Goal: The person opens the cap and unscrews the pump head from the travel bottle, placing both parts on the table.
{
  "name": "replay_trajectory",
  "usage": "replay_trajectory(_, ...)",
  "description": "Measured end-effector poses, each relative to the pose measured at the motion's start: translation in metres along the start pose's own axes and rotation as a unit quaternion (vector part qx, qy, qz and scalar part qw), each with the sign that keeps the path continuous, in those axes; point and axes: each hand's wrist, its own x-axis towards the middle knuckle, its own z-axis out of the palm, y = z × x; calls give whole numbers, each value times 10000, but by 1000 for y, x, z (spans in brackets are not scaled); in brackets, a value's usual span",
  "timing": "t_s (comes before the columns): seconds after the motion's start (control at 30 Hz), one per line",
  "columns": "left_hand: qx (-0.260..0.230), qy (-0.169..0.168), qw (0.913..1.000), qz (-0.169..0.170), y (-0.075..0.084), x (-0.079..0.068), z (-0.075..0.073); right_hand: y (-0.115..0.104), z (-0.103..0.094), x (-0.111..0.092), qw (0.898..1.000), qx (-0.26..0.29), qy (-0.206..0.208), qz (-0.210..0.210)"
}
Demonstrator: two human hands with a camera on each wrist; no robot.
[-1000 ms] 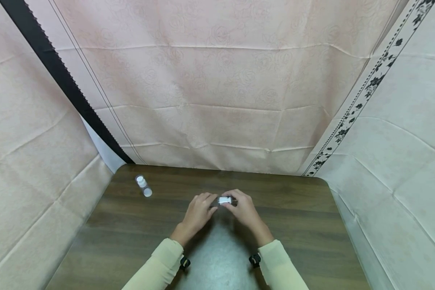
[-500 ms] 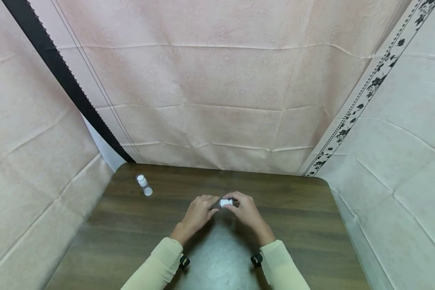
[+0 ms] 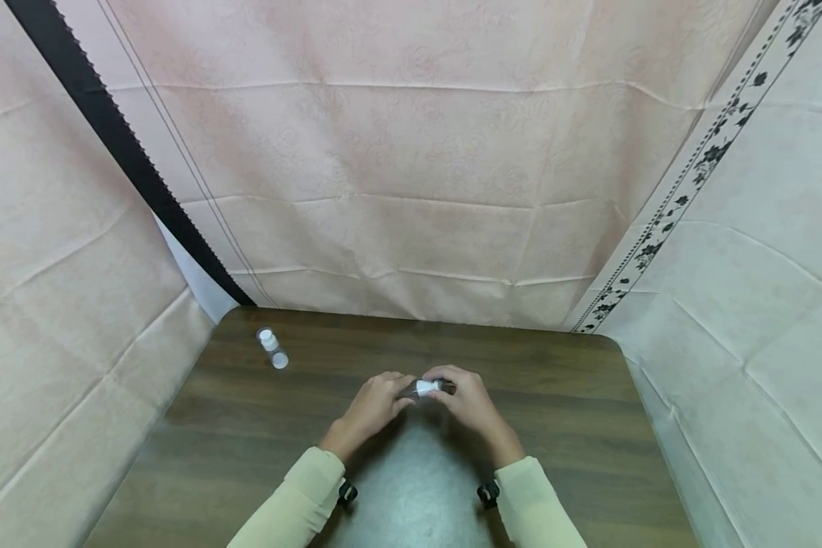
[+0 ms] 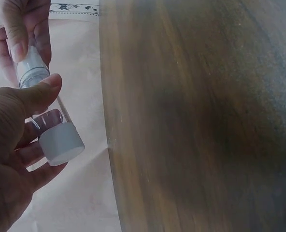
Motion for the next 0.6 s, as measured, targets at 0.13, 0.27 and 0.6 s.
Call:
replay_trajectory(0.13, 142, 138, 9998, -27, -3, -2, -1, -4, 0, 1, 9999, -53, 128, 27)
replay_trajectory(0.27, 133, 199, 9996, -154, -5, -3, -1, -8, -3, 1, 9994, -179, 290, -53)
replay_trajectory(0.6, -66, 573, 9976, -389, -13, -8, 1, -11, -12, 4, 9978, -506, 426, -50)
